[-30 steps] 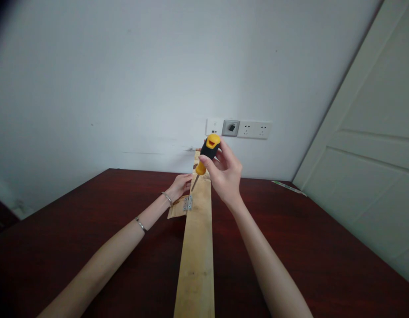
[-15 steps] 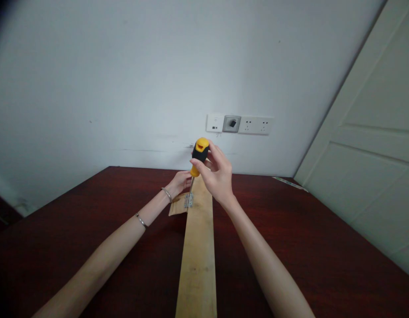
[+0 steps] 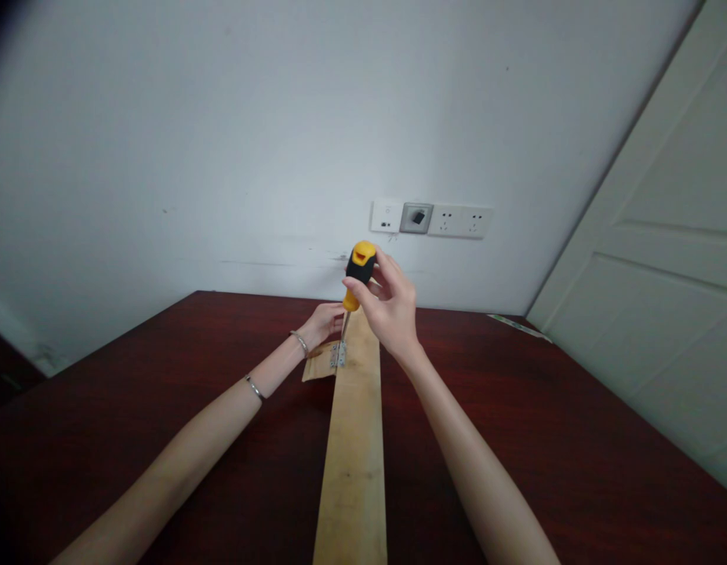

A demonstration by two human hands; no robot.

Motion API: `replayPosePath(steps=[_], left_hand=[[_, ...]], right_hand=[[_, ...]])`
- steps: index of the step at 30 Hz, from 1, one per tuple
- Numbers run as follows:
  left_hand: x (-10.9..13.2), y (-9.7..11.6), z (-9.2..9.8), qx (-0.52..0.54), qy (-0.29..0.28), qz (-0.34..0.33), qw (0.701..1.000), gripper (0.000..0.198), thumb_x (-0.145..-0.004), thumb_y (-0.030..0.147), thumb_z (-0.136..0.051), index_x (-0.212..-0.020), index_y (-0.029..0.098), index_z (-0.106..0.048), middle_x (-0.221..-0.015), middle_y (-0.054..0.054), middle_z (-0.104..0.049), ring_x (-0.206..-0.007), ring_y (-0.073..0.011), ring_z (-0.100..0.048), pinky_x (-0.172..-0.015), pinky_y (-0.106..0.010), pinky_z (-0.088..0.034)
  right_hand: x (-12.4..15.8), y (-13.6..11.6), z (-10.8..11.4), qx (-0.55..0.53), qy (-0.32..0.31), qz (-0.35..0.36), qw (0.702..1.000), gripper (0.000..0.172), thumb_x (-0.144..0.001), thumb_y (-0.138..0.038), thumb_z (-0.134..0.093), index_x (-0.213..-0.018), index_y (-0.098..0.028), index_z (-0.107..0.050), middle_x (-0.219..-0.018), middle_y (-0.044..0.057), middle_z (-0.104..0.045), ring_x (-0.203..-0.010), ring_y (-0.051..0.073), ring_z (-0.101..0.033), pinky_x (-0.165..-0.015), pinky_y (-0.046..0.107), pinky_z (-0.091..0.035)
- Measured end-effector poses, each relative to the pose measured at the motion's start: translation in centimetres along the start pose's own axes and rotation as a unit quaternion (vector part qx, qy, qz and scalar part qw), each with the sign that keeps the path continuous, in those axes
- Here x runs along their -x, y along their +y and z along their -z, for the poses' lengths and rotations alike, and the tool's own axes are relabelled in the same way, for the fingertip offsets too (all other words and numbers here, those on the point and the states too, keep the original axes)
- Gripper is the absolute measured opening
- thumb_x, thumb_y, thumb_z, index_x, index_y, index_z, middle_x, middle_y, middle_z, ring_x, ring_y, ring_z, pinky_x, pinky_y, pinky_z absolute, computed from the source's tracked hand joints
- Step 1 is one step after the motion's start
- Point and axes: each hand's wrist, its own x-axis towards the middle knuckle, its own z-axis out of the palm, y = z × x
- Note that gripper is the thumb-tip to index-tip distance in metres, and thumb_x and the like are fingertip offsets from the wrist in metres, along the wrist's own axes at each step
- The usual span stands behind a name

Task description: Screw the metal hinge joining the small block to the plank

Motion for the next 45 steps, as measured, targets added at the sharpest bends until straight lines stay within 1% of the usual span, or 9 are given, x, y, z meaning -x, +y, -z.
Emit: replayPosePath(steps=[5, 11, 17, 24, 30, 35, 40, 43, 45], left_hand=[[-0.1, -0.4, 0.3, -0.004, -0.006, 0.001, 1.0, 0.01, -0.077, 0.008, -0.065, -0.086, 0.007, -0.069, -0.088, -0.013, -0.072, -0.065, -0.0159, -0.067, -0.066, -0.027, -0.054], [0.1, -0.3, 0.1, 0.001, -0.001, 0.001, 1.0, 0.012, -0.076, 0.006, -0.064, -0.087, 0.007, -0.068, -0.086, -0.012, -0.071, -0.064, -0.015, -0.066, -0.064, -0.026, -0.054], [0.2, -0.3, 0.1, 0.005, 0.002, 0.006, 1.0, 0.01, -0.076, 0.006, -0.064, -0.085, 0.007, -0.068, -0.085, -0.013, -0.071, -0.064, -0.0158, -0.067, -0.064, -0.027, -0.055], [0.4, -0.2, 0.0, 0.005, 0.0, 0.006, 1.0, 0.012, -0.078, 0.004, -0.061, -0.086, 0.007, -0.068, -0.084, -0.012, -0.071, -0.065, -0.0159, -0.067, -0.062, -0.025, -0.054], [0.5, -0.1, -0.1, 0.011, 0.008, 0.012, 1.0, 0.008, -0.078, 0.005, -0.062, -0.084, 0.006, -0.068, -0.084, -0.013, -0.071, -0.061, -0.0159, -0.067, -0.062, -0.027, -0.054], [0.7, -0.1, -0.3, 0.016, 0.014, 0.016, 1.0, 0.007, -0.077, 0.005, -0.064, -0.083, 0.006, -0.067, -0.081, -0.012, -0.071, -0.061, -0.0158, -0.066, -0.063, -0.026, -0.054], [0.6, -0.2, -0.3, 0.017, 0.013, 0.017, 1.0, 0.006, -0.077, 0.004, -0.062, -0.08, 0.007, -0.067, -0.077, -0.01, -0.071, -0.059, -0.0143, -0.066, -0.063, -0.025, -0.054], [0.4, -0.4, -0.2, 0.013, 0.018, 0.018, 1.0, 0.006, -0.077, 0.004, -0.064, -0.08, 0.008, -0.067, -0.075, -0.009, -0.071, -0.059, -0.014, -0.065, -0.061, -0.023, -0.054], [0.2, -0.6, 0.0, 0.013, 0.017, 0.018, 1.0, 0.006, -0.076, 0.005, -0.064, -0.081, 0.008, -0.067, -0.076, -0.01, -0.071, -0.059, -0.0142, -0.066, -0.061, -0.023, -0.054]], right_hand=[[0.0, 0.6, 0.0, 0.011, -0.002, 0.003, 1.0, 0.05, -0.077, -0.036, -0.071, -0.124, -0.024, -0.059, -0.122, 0.008, -0.061, -0.107, 0.023, -0.063, -0.091, 0.039, -0.056], [-0.2, 1.3, -0.1, 0.0, 0.001, 0.017, 1.0, 0.052, -0.073, -0.04, -0.074, -0.122, -0.026, -0.061, -0.118, 0.008, -0.063, -0.105, 0.024, -0.064, -0.088, 0.04, -0.058], [-0.1, 1.3, -0.3, -0.005, -0.004, 0.016, 1.0, 0.05, -0.073, -0.037, -0.074, -0.121, -0.026, -0.062, -0.118, 0.008, -0.063, -0.103, 0.024, -0.065, -0.086, 0.041, -0.058], [0.0, 1.6, -0.2, 0.01, -0.01, 0.028, 1.0, 0.049, -0.075, -0.037, -0.072, -0.122, -0.026, -0.061, -0.118, 0.008, -0.063, -0.102, 0.023, -0.065, -0.087, 0.041, -0.058], [0.0, 2.0, -0.2, 0.017, -0.014, 0.027, 0.999, 0.05, -0.075, -0.037, -0.072, -0.122, -0.026, -0.06, -0.118, 0.007, -0.063, -0.1, 0.022, -0.066, -0.087, 0.04, -0.058], [0.1, 1.9, -0.2, 0.016, -0.011, 0.022, 1.0, 0.049, -0.075, -0.037, -0.072, -0.121, -0.026, -0.06, -0.118, 0.008, -0.062, -0.099, 0.023, -0.066, -0.086, 0.04, -0.058], [0.1, 1.9, -0.3, 0.01, -0.017, 0.01, 1.0, 0.05, -0.075, -0.036, -0.072, -0.122, -0.027, -0.06, -0.119, 0.008, -0.062, -0.102, 0.023, -0.065, -0.087, 0.041, -0.058], [0.2, 1.8, -0.3, -0.008, -0.037, 0.001, 0.999, 0.049, -0.076, -0.034, -0.071, -0.124, -0.027, -0.059, -0.121, 0.008, -0.062, -0.105, 0.024, -0.064, -0.09, 0.043, -0.056], [0.3, 1.6, -0.4, -0.014, -0.053, -0.009, 0.998, 0.05, -0.078, -0.034, -0.069, -0.125, -0.027, -0.058, -0.124, 0.008, -0.061, -0.112, 0.026, -0.061, -0.092, 0.044, -0.055]])
